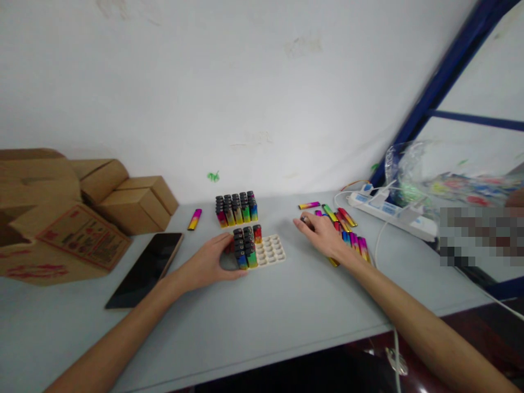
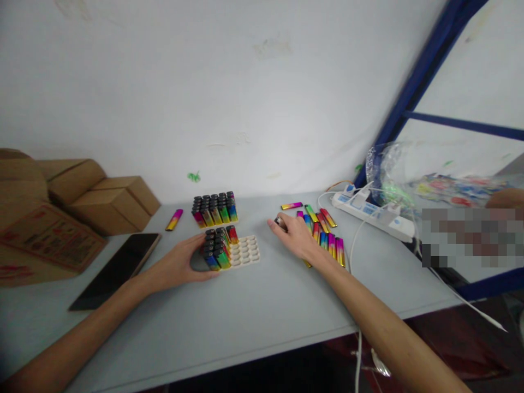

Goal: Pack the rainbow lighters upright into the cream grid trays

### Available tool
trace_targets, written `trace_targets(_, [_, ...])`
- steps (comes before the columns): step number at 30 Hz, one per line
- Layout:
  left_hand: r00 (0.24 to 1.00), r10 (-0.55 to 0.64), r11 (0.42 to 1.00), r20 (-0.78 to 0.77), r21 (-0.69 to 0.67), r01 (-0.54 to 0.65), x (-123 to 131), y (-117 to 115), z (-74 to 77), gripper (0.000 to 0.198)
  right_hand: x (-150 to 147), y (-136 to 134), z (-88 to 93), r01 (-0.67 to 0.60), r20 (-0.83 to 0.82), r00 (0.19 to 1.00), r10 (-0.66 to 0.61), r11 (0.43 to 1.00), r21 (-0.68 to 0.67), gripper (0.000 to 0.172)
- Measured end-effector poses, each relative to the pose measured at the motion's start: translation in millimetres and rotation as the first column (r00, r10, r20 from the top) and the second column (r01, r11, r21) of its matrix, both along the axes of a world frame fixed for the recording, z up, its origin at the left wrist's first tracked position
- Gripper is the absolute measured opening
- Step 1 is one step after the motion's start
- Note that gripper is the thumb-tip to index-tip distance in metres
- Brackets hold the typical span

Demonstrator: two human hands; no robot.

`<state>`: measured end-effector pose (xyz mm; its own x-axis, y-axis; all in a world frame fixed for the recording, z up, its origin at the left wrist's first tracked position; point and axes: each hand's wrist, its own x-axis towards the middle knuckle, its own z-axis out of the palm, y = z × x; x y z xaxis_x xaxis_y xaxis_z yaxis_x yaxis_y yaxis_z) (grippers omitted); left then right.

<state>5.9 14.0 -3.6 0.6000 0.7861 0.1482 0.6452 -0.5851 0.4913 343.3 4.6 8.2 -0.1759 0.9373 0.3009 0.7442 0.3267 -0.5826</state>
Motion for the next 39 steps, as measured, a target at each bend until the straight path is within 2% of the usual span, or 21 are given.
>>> trace_targets(2, [1.0, 0.007, 1.0, 0.0, -0.005, -0.007, 0.2, 0.0, -0.3, 0.06, -0.1, -2.6, 1.6, -0.014, 0.014, 1.0, 0.014, 1.0, -0.017, 0.038])
trace_targets(5, [1.0, 0.013, 1.0, 0.003, -0.015, -0.012, 0.4, -0.2, -1.2, 0.059, 1.2, -4.6, 3.6, -0.135, 0.022, 0.991, 0.135, 0.991, -0.024, 0.028])
trace_targets(9, [1.0, 0.009, 1.0, 0.009, -0.012, -0.009, 0.5, -1.0, -2.2, 0.054, -0.9, -4.5, 9.2, -0.382, -0.004, 0.924, 0.383, 0.924, 0.018, 0.026])
trace_targets(13, [1.0, 0.005, 1.0, 0.029, -0.009, -0.005, 0.9, -1.6, -2.4, 0.05, -15.3, -5.5, 22.3, -0.484, -0.031, 0.874, 0.485, 0.874, 0.039, 0.024])
trace_targets(17, [1.0, -0.004, 1.0, 0.03, -0.006, 0.004, 1.4, -2.0, -2.7, 0.05, -37.0, -0.3, 25.2, -0.495, -0.177, 0.858, 0.483, 0.868, -0.032, 0.025])
trace_targets(20, [1.0, 0.009, 1.0, 0.028, 0.005, -0.009, 1.8, -2.8, -2.9, 0.049, -48.6, 7.1, 11.5, -0.45, -0.309, 0.86, 0.406, 0.889, -0.083, 0.025])
trace_targets(23, [0.999, 0.007, 1.0, 0.034, -0.003, -0.007, 2.0, -3.4, -3.2, 0.049, -52.6, 10.0, -4.6, -0.389, -0.408, 0.85, 0.334, 0.92, -0.057, 0.032])
trace_targets(26, [0.999, -0.007, 1.0, 0.042, 0.0, 0.007, 2.1, -3.5, -3.9, 0.048, -52.5, 6.7, -10.5, -0.358, -0.389, 0.858, 0.334, 0.934, 0.014, 0.031])
trace_targets(30, [0.999, 0.002, 1.0, 0.035, -0.006, -0.001, 2.3, -3.8, -4.0, 0.048, -55.0, 2.0, -7.6, -0.383, -0.314, 0.868, 0.385, 0.921, 0.072, 0.027])
trace_targets(35, [0.999, 0.007, 1.0, 0.033, -0.003, -0.007, 2.4, -3.8, -4.4, 0.048, -62.7, 2.9, -9.3, -0.406, -0.297, 0.867, 0.401, 0.913, 0.048, 0.023])
trace_targets(39, [1.0, 0.004, 1.0, 0.022, 0.004, -0.004, 1.6, -2.0, -6.1, 0.047, -66.3, 5.4, -12.9, -0.352, -0.323, 0.884, 0.338, 0.936, 0.016, 0.031])
